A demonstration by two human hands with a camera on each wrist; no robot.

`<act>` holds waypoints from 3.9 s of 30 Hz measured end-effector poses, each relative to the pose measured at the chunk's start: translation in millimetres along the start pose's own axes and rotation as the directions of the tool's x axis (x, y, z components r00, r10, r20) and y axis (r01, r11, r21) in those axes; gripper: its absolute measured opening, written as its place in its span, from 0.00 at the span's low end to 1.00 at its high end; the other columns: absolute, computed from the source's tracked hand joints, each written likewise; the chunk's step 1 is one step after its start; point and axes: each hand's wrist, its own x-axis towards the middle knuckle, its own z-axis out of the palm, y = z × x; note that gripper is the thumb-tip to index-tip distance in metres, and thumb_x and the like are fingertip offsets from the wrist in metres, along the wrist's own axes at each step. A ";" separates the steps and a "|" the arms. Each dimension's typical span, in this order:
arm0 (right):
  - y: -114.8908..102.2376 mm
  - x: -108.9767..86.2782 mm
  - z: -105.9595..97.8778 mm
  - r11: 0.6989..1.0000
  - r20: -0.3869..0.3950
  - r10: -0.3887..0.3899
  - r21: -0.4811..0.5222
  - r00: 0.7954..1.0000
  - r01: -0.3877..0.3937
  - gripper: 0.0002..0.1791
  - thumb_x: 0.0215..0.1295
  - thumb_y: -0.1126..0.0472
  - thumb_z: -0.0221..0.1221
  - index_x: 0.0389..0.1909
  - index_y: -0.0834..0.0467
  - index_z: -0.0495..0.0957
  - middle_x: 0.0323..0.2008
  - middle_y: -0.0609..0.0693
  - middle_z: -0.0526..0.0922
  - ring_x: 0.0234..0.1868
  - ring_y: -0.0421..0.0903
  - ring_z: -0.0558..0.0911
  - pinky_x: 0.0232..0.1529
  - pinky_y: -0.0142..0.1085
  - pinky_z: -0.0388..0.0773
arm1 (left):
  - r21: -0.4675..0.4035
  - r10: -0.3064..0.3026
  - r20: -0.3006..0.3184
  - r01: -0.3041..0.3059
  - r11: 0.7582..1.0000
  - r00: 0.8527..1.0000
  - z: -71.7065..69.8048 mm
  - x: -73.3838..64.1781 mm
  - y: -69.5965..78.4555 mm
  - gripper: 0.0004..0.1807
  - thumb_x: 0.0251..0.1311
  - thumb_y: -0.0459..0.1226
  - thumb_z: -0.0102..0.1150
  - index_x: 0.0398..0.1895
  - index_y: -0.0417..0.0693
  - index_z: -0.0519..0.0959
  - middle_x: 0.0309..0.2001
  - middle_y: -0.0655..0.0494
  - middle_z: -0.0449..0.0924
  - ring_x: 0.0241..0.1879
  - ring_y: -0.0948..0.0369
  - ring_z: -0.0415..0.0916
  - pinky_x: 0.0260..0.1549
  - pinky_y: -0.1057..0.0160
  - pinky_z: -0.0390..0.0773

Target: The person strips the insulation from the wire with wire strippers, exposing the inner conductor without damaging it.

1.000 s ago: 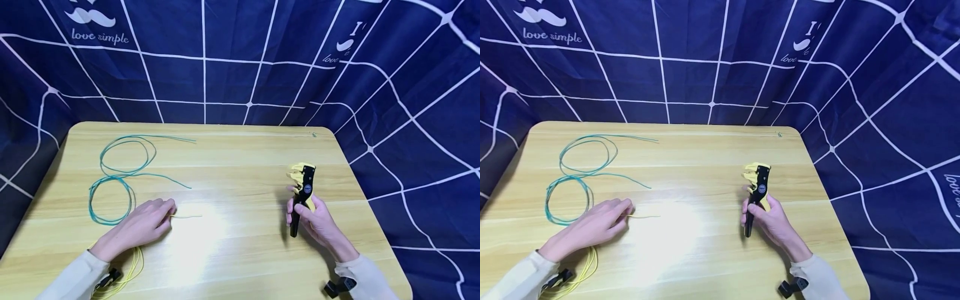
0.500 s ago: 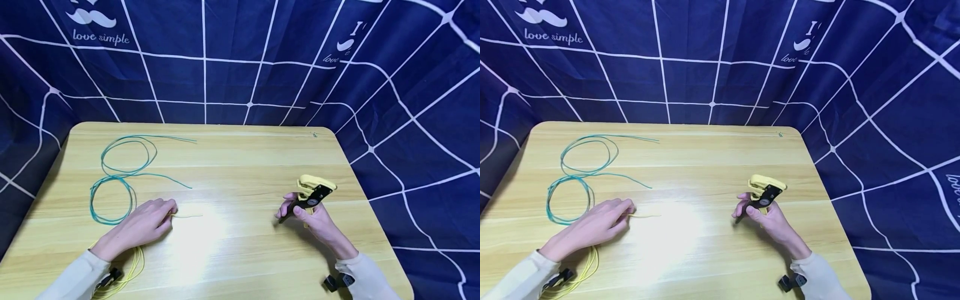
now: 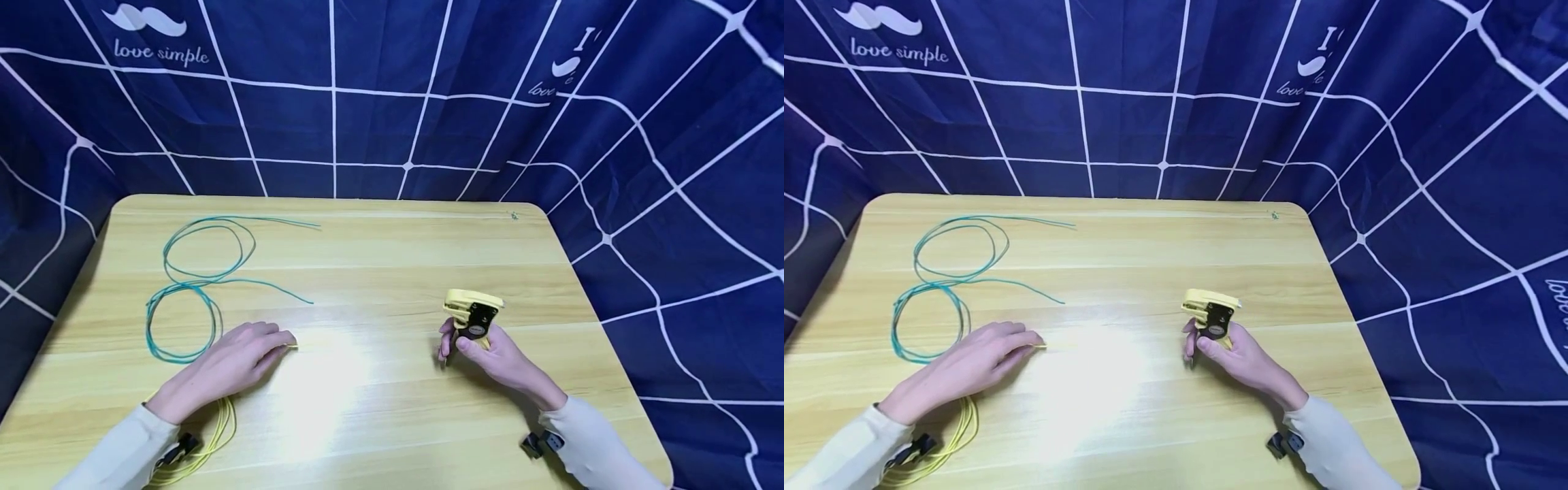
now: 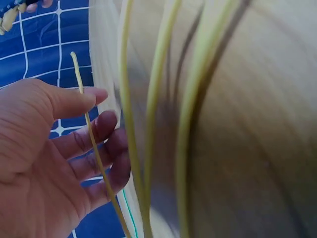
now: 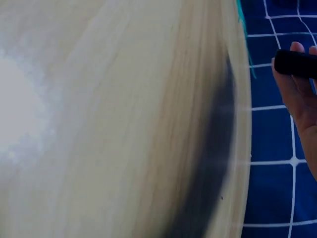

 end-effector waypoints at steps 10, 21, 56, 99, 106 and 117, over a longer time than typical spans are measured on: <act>10.8 14.7 12.5 0.999 -0.086 0.024 -0.045 0.996 -0.028 0.11 0.80 0.77 0.54 0.57 0.79 0.73 0.33 0.57 0.87 0.31 0.55 0.89 0.41 0.43 0.87 | -0.071 -0.011 0.019 0.012 0.997 1.000 -6.0 3.0 4.2 0.19 0.68 0.22 0.63 0.59 0.44 0.86 0.43 0.58 0.84 0.39 0.65 0.79 0.42 0.59 0.85; 11.1 32.2 20.7 0.994 0.048 0.092 0.052 0.995 -0.094 0.08 0.79 0.75 0.56 0.42 0.64 0.82 0.33 0.60 0.86 0.34 0.57 0.88 0.45 0.43 0.86 | -0.086 0.007 -0.016 -0.008 0.996 1.000 -6.2 0.9 6.3 0.17 0.71 0.26 0.66 0.59 0.47 0.87 0.41 0.65 0.78 0.38 0.70 0.71 0.40 0.63 0.81; 17.3 73.5 71.1 0.987 0.339 0.139 0.033 0.931 -0.159 0.12 0.86 0.65 0.53 0.41 0.64 0.80 0.36 0.60 0.87 0.41 0.59 0.88 0.54 0.45 0.82 | -0.141 0.049 -0.167 -0.073 0.987 0.985 -6.6 4.0 15.6 0.27 0.60 0.15 0.63 0.61 0.43 0.84 0.39 0.58 0.78 0.38 0.67 0.71 0.39 0.64 0.81; 20.0 96.4 112.9 0.979 0.403 0.171 0.034 0.899 -0.201 0.17 0.87 0.57 0.55 0.38 0.64 0.81 0.29 0.54 0.85 0.32 0.55 0.85 0.40 0.41 0.84 | -0.156 0.060 -0.290 -0.109 0.982 0.955 1.3 13.1 17.3 0.11 0.71 0.29 0.65 0.52 0.44 0.90 0.39 0.59 0.85 0.38 0.63 0.81 0.40 0.57 0.85; 18.5 97.1 114.8 0.978 0.385 0.185 0.019 0.904 -0.208 0.18 0.86 0.57 0.56 0.37 0.65 0.82 0.28 0.54 0.85 0.31 0.54 0.85 0.40 0.40 0.83 | -0.159 0.056 -0.284 -0.104 0.982 0.957 0.9 12.1 17.1 0.13 0.71 0.29 0.65 0.54 0.43 0.90 0.37 0.61 0.83 0.36 0.66 0.77 0.37 0.60 0.83; 18.4 96.4 119.6 0.974 0.332 0.208 0.020 0.920 -0.228 0.13 0.82 0.60 0.61 0.36 0.63 0.82 0.25 0.56 0.84 0.29 0.51 0.84 0.38 0.37 0.80 | -0.168 0.044 -0.286 -0.096 0.981 0.957 0.2 11.0 18.1 0.11 0.73 0.30 0.65 0.54 0.44 0.90 0.37 0.59 0.84 0.38 0.64 0.80 0.40 0.59 0.85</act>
